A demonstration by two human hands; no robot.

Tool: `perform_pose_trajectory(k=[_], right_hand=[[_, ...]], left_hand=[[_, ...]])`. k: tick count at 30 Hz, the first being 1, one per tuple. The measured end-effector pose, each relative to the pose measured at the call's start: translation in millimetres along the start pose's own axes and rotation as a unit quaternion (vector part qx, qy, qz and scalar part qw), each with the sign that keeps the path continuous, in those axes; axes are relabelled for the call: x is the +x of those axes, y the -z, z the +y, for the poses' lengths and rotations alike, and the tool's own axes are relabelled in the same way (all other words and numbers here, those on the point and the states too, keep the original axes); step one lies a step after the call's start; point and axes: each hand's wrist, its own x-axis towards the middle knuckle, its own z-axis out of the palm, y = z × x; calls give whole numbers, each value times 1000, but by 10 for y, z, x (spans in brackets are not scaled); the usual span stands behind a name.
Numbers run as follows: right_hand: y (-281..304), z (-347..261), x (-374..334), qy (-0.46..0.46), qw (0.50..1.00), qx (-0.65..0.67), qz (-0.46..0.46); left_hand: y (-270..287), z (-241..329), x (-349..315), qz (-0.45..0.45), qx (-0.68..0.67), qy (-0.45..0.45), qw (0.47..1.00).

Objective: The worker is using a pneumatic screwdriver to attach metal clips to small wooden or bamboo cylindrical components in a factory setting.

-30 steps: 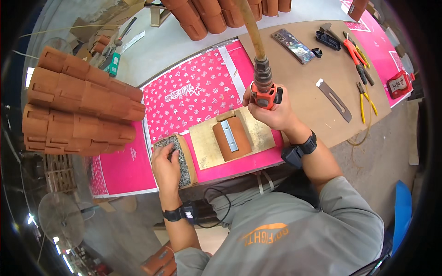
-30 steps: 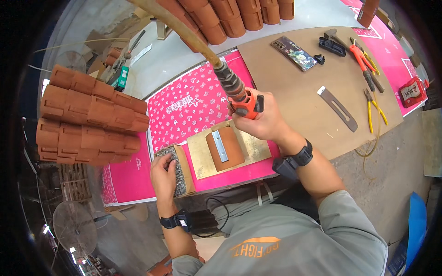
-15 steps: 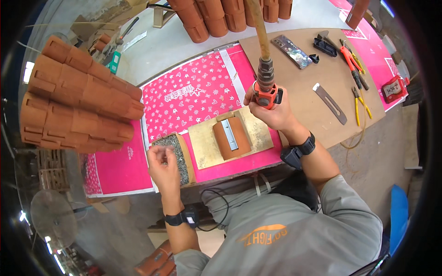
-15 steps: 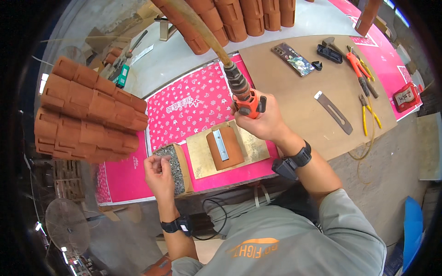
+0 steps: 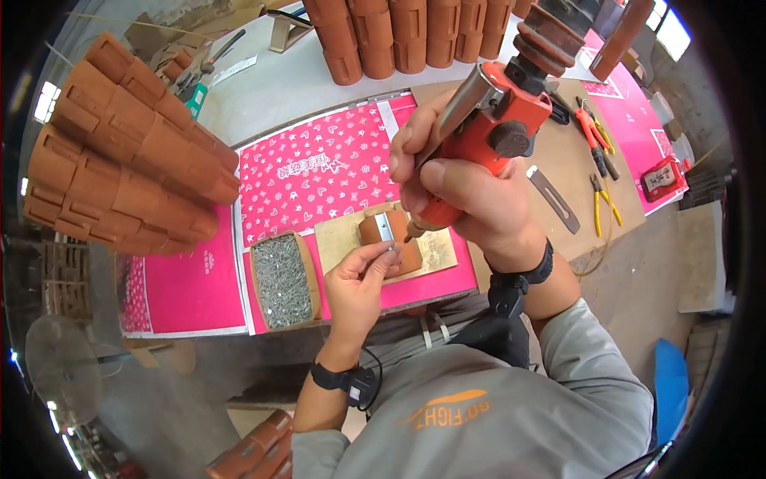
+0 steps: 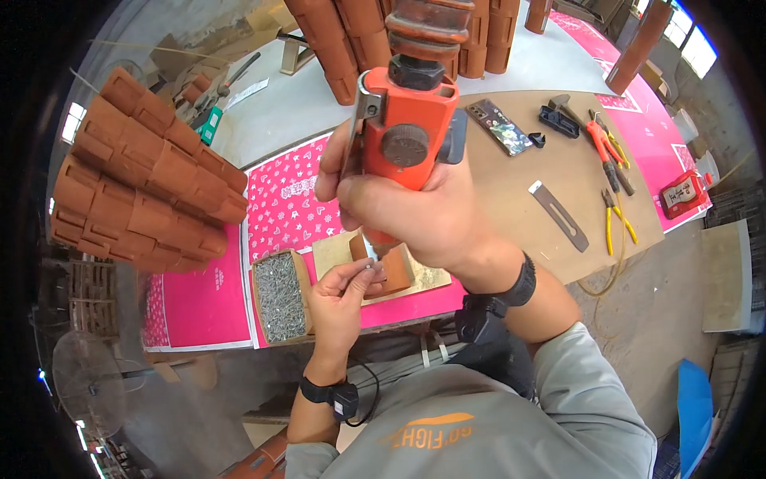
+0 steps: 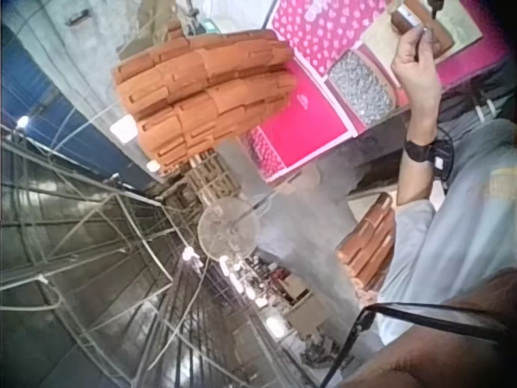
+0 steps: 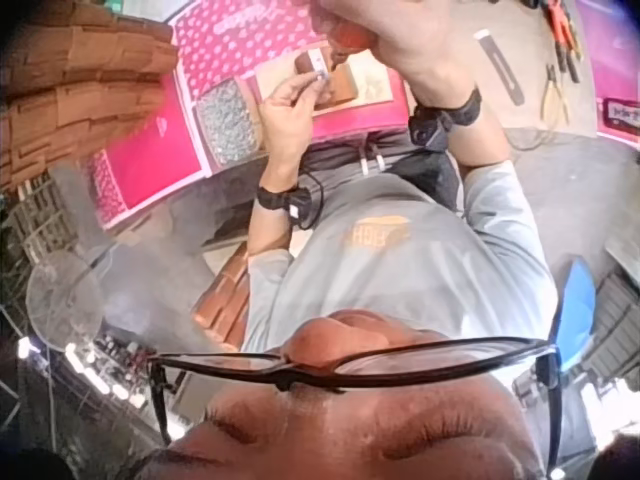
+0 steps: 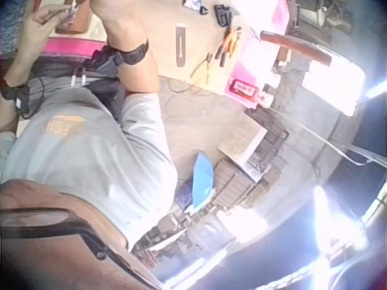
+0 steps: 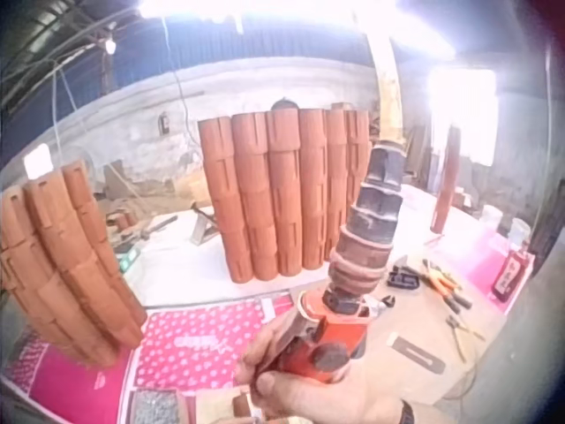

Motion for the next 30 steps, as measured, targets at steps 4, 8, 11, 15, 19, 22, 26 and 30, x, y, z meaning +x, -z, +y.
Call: perform_pose_trajectory(k=[4,8,11,15,19,22,26,30], right_hand=[[-45,62,1,-13,999,27,-13],[-51,160,-22,-23,999,42,-3],[-44,187,-41,-24,999,37,0],[-66,209,-58,-19,1000,25,4],[-36,276,-70,-23,1000,11,-7],[-22,324,-89,-14,1000,26,-3],[-23,423,-79,-25,999,32,-2],[-26,598,19,18,999,-38,14]], left_hand=[[-60,-18,-39,10,-1,-10,1000],[-102,-8,-58,20,-14,-26,999],[-122,-7,-67,23,-19,-33,999],[-133,-33,-63,28,-1,-53,998],[-124,-77,-43,49,48,-68,995],[-137,-68,-6,83,140,-135,977],[-126,-61,78,99,212,-200,951],[-82,-129,274,107,271,-214,932]])
